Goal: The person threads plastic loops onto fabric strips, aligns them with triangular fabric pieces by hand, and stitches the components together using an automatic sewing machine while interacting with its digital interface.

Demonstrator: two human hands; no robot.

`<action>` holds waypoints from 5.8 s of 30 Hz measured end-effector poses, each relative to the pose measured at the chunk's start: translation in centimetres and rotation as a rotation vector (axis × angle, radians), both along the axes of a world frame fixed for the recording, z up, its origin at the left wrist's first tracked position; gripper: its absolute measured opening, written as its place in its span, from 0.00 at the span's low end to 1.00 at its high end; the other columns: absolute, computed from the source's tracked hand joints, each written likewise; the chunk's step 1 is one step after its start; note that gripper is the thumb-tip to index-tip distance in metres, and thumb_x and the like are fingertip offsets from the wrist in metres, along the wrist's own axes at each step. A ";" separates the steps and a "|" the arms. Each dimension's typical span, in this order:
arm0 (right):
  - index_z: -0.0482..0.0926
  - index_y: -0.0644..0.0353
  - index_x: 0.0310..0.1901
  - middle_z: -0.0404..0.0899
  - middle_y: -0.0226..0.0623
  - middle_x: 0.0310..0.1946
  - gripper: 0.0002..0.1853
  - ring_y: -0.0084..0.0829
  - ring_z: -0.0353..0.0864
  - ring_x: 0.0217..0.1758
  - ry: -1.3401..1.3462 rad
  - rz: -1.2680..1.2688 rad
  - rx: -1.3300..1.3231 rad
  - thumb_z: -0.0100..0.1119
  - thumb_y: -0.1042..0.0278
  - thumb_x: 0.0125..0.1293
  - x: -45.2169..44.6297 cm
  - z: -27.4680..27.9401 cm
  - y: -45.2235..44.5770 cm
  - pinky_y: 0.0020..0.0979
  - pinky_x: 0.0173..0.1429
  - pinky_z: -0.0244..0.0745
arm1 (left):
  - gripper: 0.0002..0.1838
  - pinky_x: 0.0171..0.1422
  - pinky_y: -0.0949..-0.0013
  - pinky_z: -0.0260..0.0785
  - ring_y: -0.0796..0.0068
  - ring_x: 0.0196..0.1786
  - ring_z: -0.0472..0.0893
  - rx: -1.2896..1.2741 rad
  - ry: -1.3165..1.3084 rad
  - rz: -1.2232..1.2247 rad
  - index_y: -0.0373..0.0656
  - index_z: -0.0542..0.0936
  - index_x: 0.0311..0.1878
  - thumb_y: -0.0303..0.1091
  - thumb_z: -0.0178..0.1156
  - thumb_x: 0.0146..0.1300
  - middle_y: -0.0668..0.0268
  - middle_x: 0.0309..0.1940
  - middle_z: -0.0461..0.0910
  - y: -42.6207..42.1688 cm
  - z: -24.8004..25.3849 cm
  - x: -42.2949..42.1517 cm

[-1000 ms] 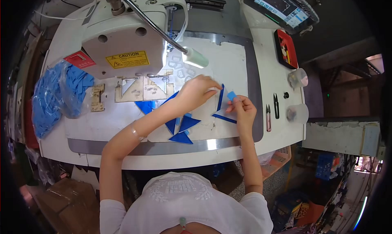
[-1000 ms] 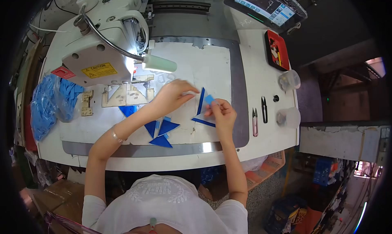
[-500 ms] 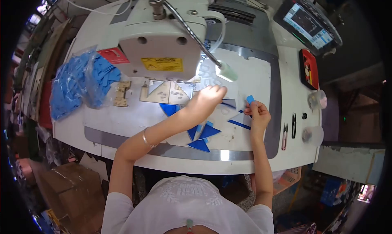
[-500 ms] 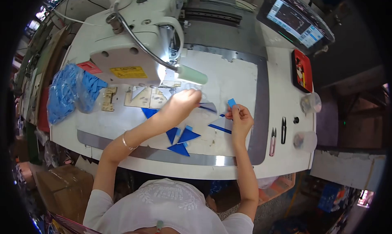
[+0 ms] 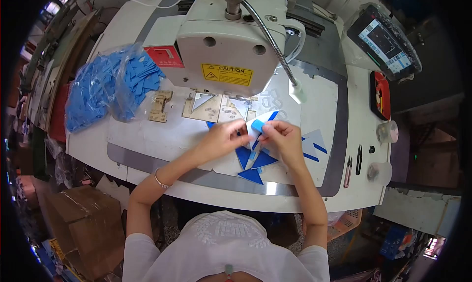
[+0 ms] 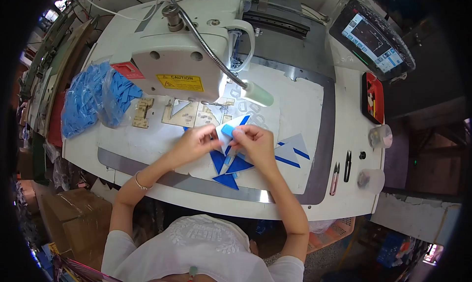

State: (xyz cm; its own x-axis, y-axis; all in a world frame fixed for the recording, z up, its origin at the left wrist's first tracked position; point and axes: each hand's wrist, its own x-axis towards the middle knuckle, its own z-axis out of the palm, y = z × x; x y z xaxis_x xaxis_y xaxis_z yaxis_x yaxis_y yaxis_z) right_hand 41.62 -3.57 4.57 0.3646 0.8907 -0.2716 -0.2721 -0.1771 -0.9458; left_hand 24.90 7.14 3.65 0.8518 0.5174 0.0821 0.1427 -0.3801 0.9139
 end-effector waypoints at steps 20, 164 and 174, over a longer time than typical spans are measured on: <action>0.79 0.71 0.36 0.81 0.35 0.30 0.09 0.21 0.81 0.32 -0.093 0.133 0.178 0.61 0.73 0.60 1.3 -1.5 6.1 0.20 0.38 0.76 | 0.15 0.52 0.62 0.67 0.64 0.50 0.72 0.650 0.118 0.007 0.42 0.79 0.47 0.32 0.60 0.55 0.63 0.48 0.74 1.0 -1.5 -0.9; 0.77 0.59 0.51 0.72 0.57 0.52 0.22 0.52 0.71 0.56 -1.539 0.225 0.535 0.60 0.71 0.51 -0.7 -5.3 4.8 0.45 0.58 0.66 | 0.23 0.61 0.58 0.58 0.63 0.54 0.70 0.922 0.188 -0.008 0.40 0.75 0.54 0.31 0.55 0.51 0.61 0.50 0.74 6.0 -0.8 -2.3; 0.79 0.60 0.48 0.77 0.50 0.39 0.21 0.44 0.77 0.43 -1.580 0.184 0.604 0.61 0.72 0.49 -0.3 -4.9 6.7 0.41 0.52 0.70 | 0.22 0.61 0.57 0.58 0.61 0.52 0.72 0.965 0.261 0.016 0.40 0.76 0.51 0.27 0.54 0.48 0.59 0.46 0.76 7.2 -1.0 -1.3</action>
